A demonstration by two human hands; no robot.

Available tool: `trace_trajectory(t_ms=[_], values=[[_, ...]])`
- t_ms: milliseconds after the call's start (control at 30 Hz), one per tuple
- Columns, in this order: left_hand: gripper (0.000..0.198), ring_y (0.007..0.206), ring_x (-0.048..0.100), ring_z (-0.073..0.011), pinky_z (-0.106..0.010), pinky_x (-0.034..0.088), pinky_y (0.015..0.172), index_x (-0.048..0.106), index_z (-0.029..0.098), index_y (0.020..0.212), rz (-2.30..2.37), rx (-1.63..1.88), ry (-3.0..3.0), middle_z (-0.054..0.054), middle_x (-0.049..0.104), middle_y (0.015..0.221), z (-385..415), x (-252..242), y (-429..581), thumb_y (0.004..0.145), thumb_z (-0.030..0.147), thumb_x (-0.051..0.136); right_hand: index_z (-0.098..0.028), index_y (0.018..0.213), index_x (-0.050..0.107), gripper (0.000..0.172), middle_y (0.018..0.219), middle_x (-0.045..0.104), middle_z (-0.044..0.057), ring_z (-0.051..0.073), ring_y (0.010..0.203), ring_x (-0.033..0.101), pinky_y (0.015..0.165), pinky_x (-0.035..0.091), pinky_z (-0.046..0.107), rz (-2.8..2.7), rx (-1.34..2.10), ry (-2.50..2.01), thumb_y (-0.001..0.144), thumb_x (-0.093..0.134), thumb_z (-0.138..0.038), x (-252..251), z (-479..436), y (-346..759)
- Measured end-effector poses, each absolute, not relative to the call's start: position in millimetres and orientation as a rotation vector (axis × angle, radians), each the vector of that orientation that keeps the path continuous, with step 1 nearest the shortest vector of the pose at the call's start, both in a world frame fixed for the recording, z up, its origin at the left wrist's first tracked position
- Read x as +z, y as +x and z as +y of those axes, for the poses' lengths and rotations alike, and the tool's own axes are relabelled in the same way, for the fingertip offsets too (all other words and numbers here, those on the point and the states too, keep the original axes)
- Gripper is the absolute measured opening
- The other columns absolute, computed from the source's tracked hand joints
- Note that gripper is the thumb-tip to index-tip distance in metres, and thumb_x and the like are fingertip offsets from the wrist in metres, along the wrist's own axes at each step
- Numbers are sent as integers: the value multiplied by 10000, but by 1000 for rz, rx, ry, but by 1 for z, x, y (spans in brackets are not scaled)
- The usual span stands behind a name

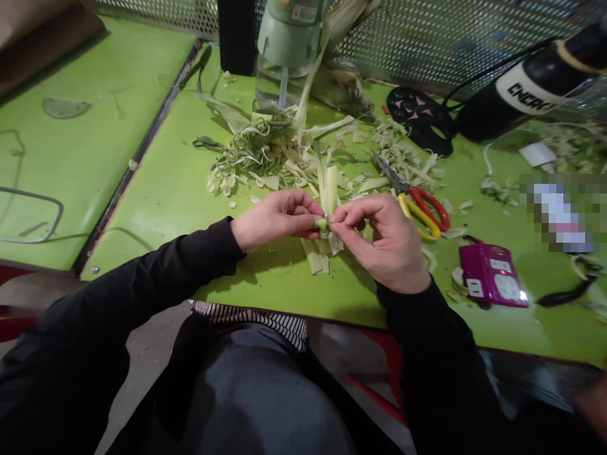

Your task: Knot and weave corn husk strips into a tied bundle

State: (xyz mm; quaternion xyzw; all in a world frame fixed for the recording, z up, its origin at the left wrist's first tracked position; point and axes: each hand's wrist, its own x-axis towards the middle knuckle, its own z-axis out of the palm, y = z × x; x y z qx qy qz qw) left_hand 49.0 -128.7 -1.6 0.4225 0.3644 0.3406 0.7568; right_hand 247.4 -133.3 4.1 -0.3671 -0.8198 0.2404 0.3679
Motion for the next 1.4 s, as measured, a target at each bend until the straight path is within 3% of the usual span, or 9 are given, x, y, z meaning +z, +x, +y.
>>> trace_trajectory(t_ms=[200, 367, 533, 633, 933, 1100, 1400], values=[[66, 668, 634, -54, -256, 555, 804, 586, 94, 828, 811, 745, 874, 14, 644, 713, -129, -3, 49, 828, 71, 647, -231, 843, 533, 132, 800, 673, -2, 138, 684, 622, 579, 491, 283, -2112, 434, -1042, 860, 651, -174, 4, -135, 243], [222, 693, 664, -82, -264, 548, 778, 600, 88, 900, 739, 765, 951, -16, 695, 761, -126, -11, 48, 731, 35, 734, -228, 854, 568, 106, 785, 681, -12, 153, 728, 668, 638, 533, 294, -2087, 459, -1021, 861, 663, -182, 6, -136, 246], [153, 671, 672, -68, -255, 564, 788, 588, 91, 873, 737, 828, 903, -6, 692, 733, -125, -15, 48, 786, 76, 712, -226, 1014, 635, 144, 947, 721, 28, 166, 821, 690, 718, 562, 311, -2110, 461, -1004, 885, 630, -162, 10, -135, 249], [162, 662, 675, -66, -254, 572, 784, 576, 96, 866, 728, 833, 880, 1, 690, 727, -125, -14, 48, 790, 89, 720, -223, 974, 661, 109, 1015, 716, 50, 181, 889, 686, 726, 557, 314, -2149, 335, -986, 887, 636, -162, 10, -132, 251], [194, 660, 666, -61, -229, 563, 753, 572, 93, 883, 774, 779, 888, 14, 670, 695, -128, -11, 50, 777, 89, 734, -211, 885, 652, 69, 858, 708, 36, 165, 759, 664, 670, 532, 296, -2228, 265, -982, 890, 613, -155, 8, -134, 247], [211, 666, 666, -62, -227, 554, 745, 565, 92, 883, 776, 817, 856, 5, 683, 722, -130, -9, 53, 759, 51, 731, -216, 853, 626, 64, 752, 660, 2, 121, 583, 555, 553, 474, 267, -2079, 286, -1127, 843, 631, -153, 7, -139, 242], [193, 627, 659, -54, -198, 541, 690, 549, 97, 856, 806, 853, 908, 20, 670, 670, -128, -14, 54, 775, 45, 716, -206, 860, 641, 20, 736, 651, -11, 99, 551, 523, 504, 427, 243, -2118, 523, -1140, 856, 645, -187, 6, -139, 242]])
